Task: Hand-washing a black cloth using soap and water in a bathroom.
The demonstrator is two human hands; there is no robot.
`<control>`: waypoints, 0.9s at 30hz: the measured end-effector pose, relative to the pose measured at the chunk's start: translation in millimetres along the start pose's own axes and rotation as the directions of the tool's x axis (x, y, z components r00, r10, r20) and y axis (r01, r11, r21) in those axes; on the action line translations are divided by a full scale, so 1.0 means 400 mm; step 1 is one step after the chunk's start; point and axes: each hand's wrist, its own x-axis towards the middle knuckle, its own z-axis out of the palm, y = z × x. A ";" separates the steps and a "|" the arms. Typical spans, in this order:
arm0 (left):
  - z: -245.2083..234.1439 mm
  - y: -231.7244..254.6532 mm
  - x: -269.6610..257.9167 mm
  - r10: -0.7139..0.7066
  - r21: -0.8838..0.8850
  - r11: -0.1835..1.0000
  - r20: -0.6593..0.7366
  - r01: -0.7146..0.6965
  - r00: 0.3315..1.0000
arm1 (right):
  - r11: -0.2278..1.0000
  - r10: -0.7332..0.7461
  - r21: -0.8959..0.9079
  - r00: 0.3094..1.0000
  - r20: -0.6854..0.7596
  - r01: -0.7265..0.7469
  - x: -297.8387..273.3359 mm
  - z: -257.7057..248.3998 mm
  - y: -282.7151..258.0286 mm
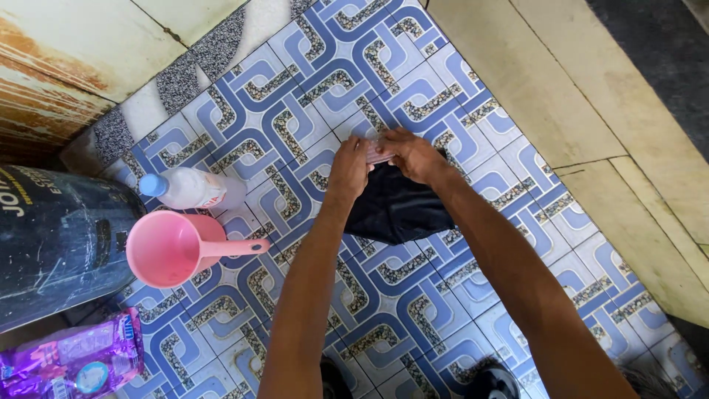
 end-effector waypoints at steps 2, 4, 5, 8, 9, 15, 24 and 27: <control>-0.003 0.045 -0.048 0.000 -0.011 1.000 0.023 0.000 1.000 | 1.000 -0.006 0.017 1.000 -0.014 0.006 -0.066 0.008 -0.022; 0.000 0.083 -0.104 0.002 -0.020 1.000 0.046 -0.002 0.999 | 0.999 -0.012 0.035 0.999 -0.030 0.013 -0.134 0.015 -0.056; 0.005 0.097 -0.133 -0.039 -0.024 0.999 0.107 0.042 0.993 | 0.999 -0.019 0.041 0.999 -0.029 0.020 -0.167 0.017 -0.078; -0.010 0.156 -0.210 -0.031 -0.038 0.999 0.180 0.038 0.983 | 0.998 -0.027 0.049 0.999 -0.020 0.028 -0.267 0.033 -0.115; -0.018 0.177 -0.242 0.004 -0.051 0.999 0.205 0.006 0.979 | 0.997 -0.024 0.067 1.000 0.002 0.024 -0.305 0.047 -0.126; -0.002 0.257 -0.251 0.064 0.125 0.978 0.572 -0.164 0.818 | 0.983 0.179 0.011 0.977 0.112 -0.181 -0.452 0.002 -0.250; 0.153 0.298 -0.105 0.283 0.089 0.946 0.247 -0.312 0.927 | 0.986 0.130 -0.081 0.976 -0.177 -0.146 -0.485 -0.050 -0.004; 0.186 0.318 -0.016 0.180 0.020 0.981 0.246 -0.191 0.952 | 0.989 0.120 -0.059 0.972 -0.202 -0.134 -0.431 -0.104 0.083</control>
